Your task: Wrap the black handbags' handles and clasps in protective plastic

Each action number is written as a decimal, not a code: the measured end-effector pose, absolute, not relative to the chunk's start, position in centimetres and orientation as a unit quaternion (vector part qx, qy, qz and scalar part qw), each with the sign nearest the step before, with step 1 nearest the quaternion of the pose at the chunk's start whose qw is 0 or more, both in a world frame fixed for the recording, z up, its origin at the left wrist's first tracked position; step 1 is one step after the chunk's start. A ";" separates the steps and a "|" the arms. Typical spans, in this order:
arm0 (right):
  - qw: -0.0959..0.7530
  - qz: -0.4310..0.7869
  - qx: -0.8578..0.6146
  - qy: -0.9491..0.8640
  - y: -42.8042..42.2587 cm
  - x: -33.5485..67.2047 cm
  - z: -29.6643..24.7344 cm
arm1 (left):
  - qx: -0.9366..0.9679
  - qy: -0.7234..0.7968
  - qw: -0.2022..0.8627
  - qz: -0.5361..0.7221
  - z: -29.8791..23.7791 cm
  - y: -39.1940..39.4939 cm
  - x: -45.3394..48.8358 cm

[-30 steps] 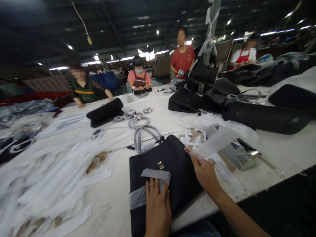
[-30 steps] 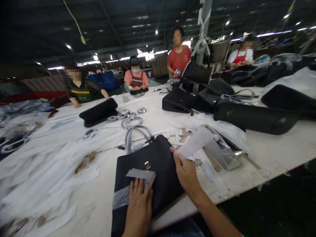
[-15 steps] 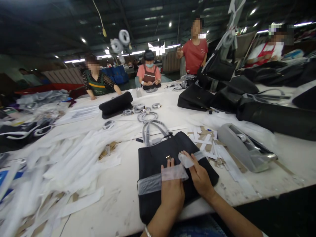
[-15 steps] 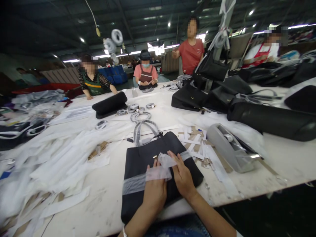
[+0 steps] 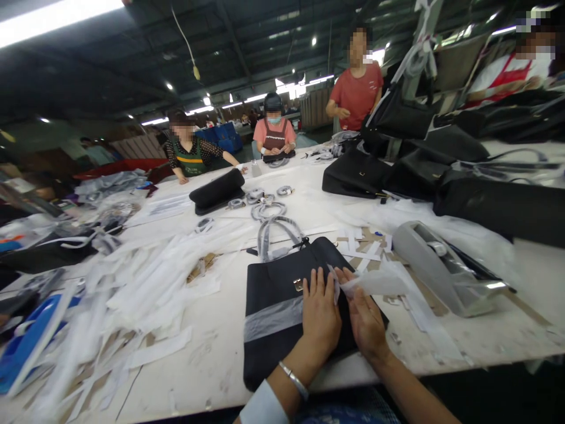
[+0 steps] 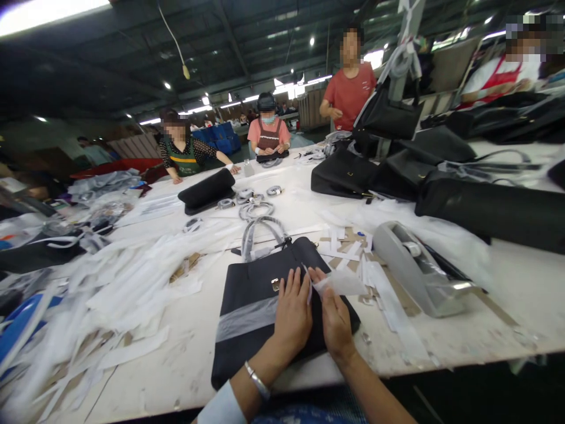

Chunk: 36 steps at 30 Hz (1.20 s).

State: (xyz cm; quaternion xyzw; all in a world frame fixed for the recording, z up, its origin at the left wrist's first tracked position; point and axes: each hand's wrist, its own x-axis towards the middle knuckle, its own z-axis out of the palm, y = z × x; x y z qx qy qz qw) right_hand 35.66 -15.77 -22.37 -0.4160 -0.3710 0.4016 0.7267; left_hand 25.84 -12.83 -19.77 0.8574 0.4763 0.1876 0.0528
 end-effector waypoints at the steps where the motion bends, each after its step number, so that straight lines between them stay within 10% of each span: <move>1: 0.717 0.387 -0.431 -0.388 -15.9 35.7 -22.4 | 0.860 0.474 0.041 0.185 -19.9 -12.7 26.3; 12: 0.641 0.229 -0.466 -0.565 -17.4 35.9 -22.8 | 0.877 0.459 -0.041 0.139 -21.3 -11.4 27.9; 25: 0.597 0.340 -0.560 -0.463 -15.5 36.0 -21.0 | 0.694 0.376 0.529 0.312 -18.2 -7.4 24.4; 36: 0.584 0.323 -0.566 -0.485 -15.9 35.7 -20.9 | 0.730 0.447 0.377 0.356 -18.6 -7.8 24.1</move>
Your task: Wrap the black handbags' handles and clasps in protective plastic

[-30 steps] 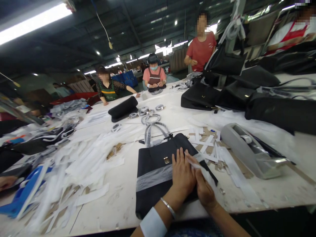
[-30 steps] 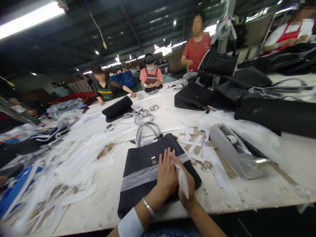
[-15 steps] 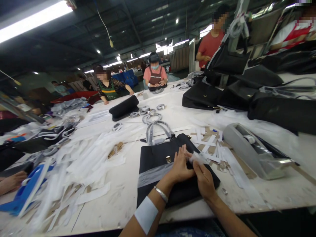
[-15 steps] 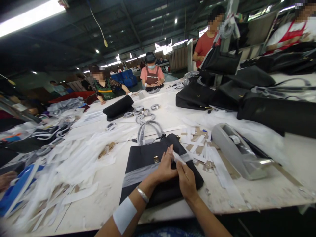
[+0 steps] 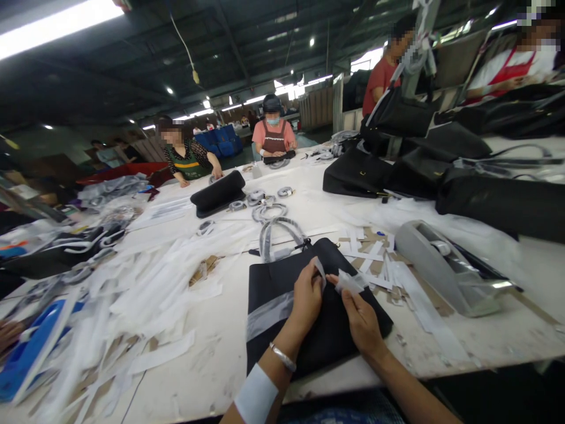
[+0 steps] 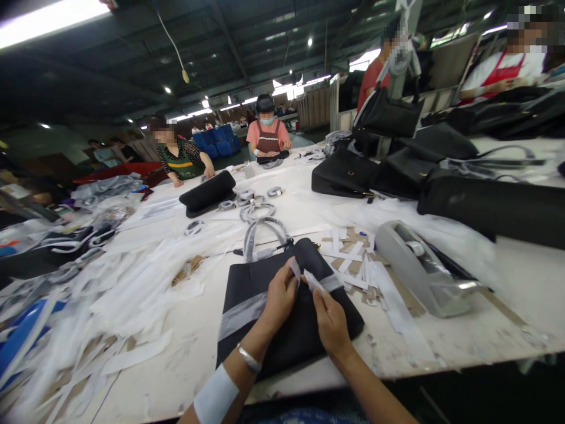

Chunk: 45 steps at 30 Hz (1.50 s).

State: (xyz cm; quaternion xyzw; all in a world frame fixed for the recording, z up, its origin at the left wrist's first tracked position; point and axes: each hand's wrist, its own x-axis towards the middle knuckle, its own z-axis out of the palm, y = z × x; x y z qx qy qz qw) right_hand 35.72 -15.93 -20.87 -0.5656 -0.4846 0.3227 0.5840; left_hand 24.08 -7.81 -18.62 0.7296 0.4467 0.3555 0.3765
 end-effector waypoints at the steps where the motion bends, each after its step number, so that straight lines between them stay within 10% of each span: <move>1: 0.584 0.325 -0.566 -0.483 -15.9 35.7 -20.9 | 0.750 0.447 0.356 0.333 -18.1 -8.0 23.8; 8: 0.591 0.332 -0.553 -0.485 -15.9 35.7 -21.0 | 0.828 0.486 0.241 0.144 -14.8 -7.8 22.3; 23: 0.431 0.136 -0.548 -0.704 -15.5 32.8 -21.3 | 0.839 0.176 0.470 0.212 0.9 -8.1 16.9; 29: 0.245 0.111 -0.605 -0.749 -16.5 31.4 -21.9 | 0.910 0.113 0.375 0.138 -4.9 -4.9 25.3; 45: 0.308 0.253 -0.404 -0.823 -16.7 30.7 -19.0 | 0.914 0.212 0.308 0.156 -16.4 -2.4 29.6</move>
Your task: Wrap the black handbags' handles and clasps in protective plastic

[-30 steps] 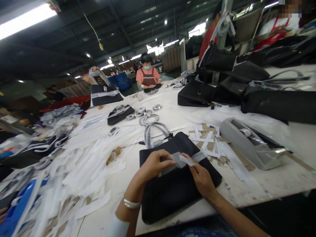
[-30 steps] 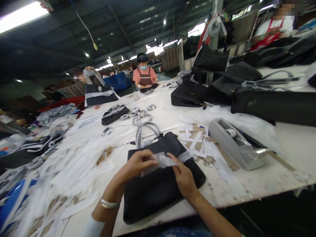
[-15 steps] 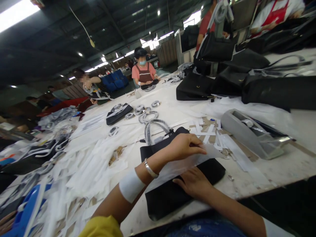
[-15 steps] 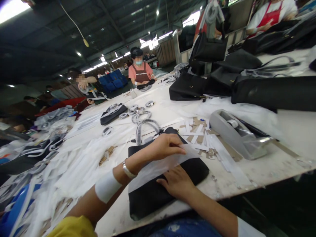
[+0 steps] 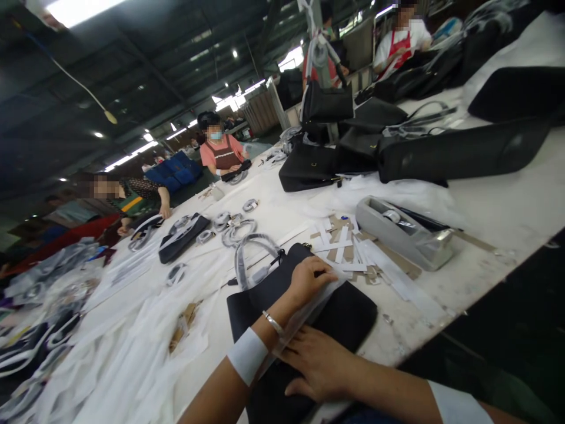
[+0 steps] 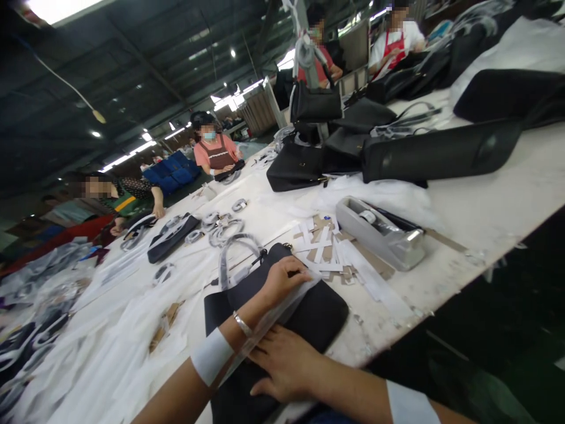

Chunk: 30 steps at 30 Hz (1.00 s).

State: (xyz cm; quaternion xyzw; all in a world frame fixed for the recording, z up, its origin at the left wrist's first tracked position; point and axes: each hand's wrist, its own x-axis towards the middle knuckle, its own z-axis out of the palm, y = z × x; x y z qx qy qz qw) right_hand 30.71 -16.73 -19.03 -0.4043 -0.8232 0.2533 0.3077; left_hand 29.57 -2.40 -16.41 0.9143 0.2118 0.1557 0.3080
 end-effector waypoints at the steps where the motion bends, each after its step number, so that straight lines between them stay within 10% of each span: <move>1: 0.312 0.251 -0.401 -0.824 -16.8 30.7 -19.2 | 0.912 0.225 0.299 0.166 -16.8 -2.8 29.6; 15: 0.420 0.040 -0.145 -0.895 -17.6 29.9 -21.3 | 0.924 0.264 0.220 0.168 -18.4 -3.3 30.2; 21: 0.523 -0.032 -0.465 -0.713 -18.2 38.4 -19.7 | 0.915 0.266 0.244 0.178 -18.9 -2.8 30.2; 30: 0.368 -0.079 -0.544 -0.750 -17.1 41.2 -22.0 | 0.881 0.272 0.313 0.227 -19.8 -2.1 30.6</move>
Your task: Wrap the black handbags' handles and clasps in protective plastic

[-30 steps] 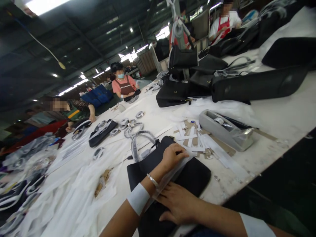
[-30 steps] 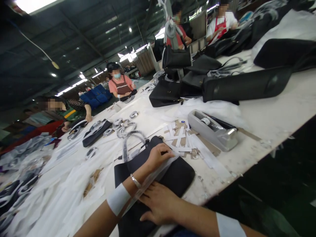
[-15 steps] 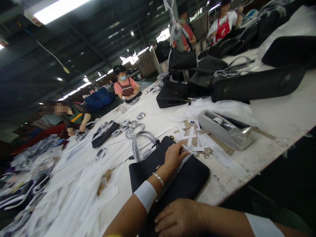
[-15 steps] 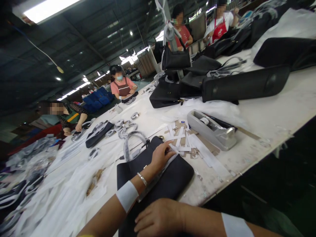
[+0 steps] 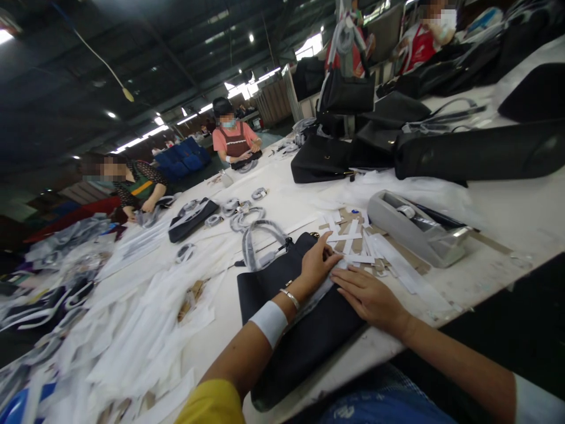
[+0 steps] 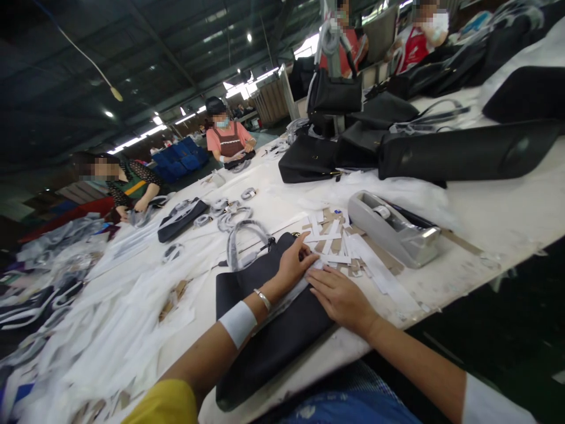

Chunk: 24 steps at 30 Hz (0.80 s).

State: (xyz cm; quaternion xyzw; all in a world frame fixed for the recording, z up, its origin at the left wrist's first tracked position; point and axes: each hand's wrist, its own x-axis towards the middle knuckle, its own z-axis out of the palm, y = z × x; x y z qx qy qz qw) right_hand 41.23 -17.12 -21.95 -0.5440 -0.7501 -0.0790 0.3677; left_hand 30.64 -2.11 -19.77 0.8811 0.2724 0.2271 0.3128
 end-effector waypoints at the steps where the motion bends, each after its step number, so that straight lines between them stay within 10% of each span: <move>1: 0.354 -0.082 -0.546 -0.755 -17.2 41.2 -21.9 | 0.878 0.272 0.315 0.235 -19.5 -1.9 30.7; 9: 0.305 -0.095 -0.570 -0.757 -17.4 41.3 -21.8 | 0.885 0.275 0.269 0.263 -12.8 -4.7 24.5; 16: 0.287 -0.114 -0.562 -0.767 -17.3 41.5 -22.2 | 0.941 0.320 0.051 0.099 -17.8 -12.6 18.5; 24: 0.210 -0.133 -0.574 -0.780 -16.9 42.0 -21.2 | 0.947 0.318 0.034 0.037 -17.2 -10.4 13.1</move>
